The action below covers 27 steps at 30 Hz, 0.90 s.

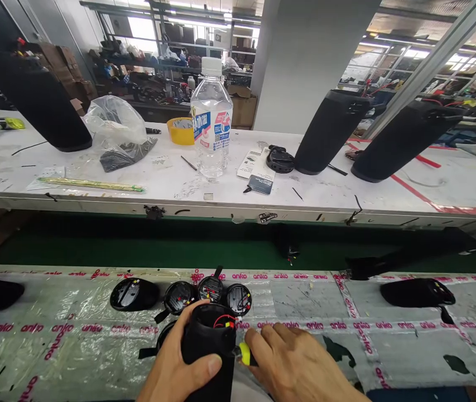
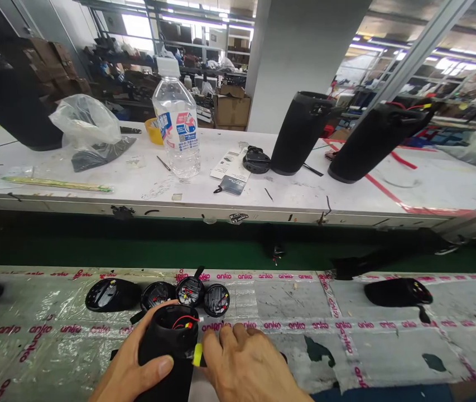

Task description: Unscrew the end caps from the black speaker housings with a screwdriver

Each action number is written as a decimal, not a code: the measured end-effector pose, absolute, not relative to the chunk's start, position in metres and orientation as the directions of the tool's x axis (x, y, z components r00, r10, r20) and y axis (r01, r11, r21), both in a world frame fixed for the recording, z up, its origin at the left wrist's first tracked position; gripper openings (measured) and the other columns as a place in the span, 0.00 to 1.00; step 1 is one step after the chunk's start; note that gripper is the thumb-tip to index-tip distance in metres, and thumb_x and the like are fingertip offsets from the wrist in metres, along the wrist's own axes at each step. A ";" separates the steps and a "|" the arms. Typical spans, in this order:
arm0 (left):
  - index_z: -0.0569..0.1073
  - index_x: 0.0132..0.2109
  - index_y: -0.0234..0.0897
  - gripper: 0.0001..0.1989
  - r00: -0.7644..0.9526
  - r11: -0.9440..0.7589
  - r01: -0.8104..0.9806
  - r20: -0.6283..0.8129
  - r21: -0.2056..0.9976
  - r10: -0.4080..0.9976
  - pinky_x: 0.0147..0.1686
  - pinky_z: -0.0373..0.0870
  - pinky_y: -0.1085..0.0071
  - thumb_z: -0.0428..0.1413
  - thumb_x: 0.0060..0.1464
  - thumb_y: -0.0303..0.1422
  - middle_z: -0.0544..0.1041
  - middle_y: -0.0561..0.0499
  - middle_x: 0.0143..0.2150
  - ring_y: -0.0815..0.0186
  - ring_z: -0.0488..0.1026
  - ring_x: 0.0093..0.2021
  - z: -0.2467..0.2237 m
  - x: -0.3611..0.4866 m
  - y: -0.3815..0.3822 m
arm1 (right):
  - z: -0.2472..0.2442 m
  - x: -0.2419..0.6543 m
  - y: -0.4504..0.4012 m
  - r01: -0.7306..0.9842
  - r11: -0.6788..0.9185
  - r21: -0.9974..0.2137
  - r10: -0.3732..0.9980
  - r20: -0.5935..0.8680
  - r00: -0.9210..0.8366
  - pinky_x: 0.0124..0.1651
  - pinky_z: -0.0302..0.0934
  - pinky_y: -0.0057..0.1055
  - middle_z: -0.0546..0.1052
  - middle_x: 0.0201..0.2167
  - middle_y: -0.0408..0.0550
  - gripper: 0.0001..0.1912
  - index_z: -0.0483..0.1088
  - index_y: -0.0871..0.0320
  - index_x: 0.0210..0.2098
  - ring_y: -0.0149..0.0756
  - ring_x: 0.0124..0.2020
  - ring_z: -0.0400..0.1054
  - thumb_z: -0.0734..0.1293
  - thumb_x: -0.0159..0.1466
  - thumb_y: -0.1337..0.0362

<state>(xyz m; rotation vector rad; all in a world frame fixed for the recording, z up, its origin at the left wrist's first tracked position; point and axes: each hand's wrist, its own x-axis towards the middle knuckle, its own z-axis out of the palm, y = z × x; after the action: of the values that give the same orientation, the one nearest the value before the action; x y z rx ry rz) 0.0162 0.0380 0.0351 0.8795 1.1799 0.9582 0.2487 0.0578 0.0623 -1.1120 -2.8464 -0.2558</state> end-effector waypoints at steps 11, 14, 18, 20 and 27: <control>0.66 0.64 0.43 0.44 0.068 0.326 -0.053 -0.323 0.944 0.944 0.59 0.70 0.59 0.69 0.43 0.53 0.81 0.45 0.58 0.44 0.74 0.61 0.035 0.017 0.038 | 0.059 0.251 0.056 0.684 0.721 0.110 0.672 0.129 -0.729 0.24 0.54 0.39 0.73 0.29 0.40 0.20 0.60 0.53 0.42 0.39 0.26 0.71 0.75 0.61 0.62; 0.67 0.64 0.42 0.44 0.070 0.329 -0.046 -0.326 0.943 0.943 0.57 0.71 0.59 0.69 0.43 0.52 0.82 0.45 0.58 0.43 0.73 0.62 0.035 0.017 0.039 | 0.058 0.251 0.057 0.677 0.727 0.116 0.660 0.153 -0.735 0.23 0.54 0.39 0.73 0.28 0.39 0.21 0.60 0.52 0.41 0.38 0.24 0.71 0.77 0.58 0.63; 0.66 0.64 0.42 0.43 0.083 0.339 -0.045 -0.335 0.940 0.939 0.55 0.71 0.60 0.69 0.43 0.50 0.83 0.46 0.55 0.46 0.76 0.59 0.036 0.018 0.040 | 0.061 0.251 0.059 0.678 0.724 0.127 0.652 0.196 -0.733 0.23 0.53 0.38 0.73 0.27 0.39 0.21 0.60 0.52 0.40 0.38 0.23 0.70 0.76 0.57 0.63; 0.66 0.63 0.42 0.43 0.088 0.342 -0.039 -0.338 0.939 0.937 0.55 0.71 0.60 0.68 0.42 0.49 0.83 0.47 0.55 0.46 0.75 0.59 0.037 0.019 0.040 | 0.063 0.252 0.060 0.672 0.727 0.139 0.641 0.213 -0.738 0.22 0.53 0.38 0.73 0.27 0.38 0.22 0.60 0.52 0.41 0.38 0.23 0.69 0.76 0.56 0.65; 0.69 0.62 0.44 0.39 -0.031 0.352 0.117 -0.351 0.929 0.936 0.54 0.71 0.59 0.66 0.42 0.45 0.84 0.49 0.55 0.44 0.75 0.60 0.037 0.026 0.037 | 0.063 0.251 0.054 0.651 0.725 0.224 0.643 0.116 -0.757 0.20 0.44 0.39 0.71 0.24 0.41 0.15 0.60 0.52 0.39 0.38 0.19 0.66 0.68 0.55 0.68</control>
<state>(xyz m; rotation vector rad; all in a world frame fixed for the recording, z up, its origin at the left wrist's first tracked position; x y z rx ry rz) 0.0258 0.0370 0.0366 1.0168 1.4527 0.8853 0.2511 0.0540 0.0625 -1.0840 -2.8895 -0.3933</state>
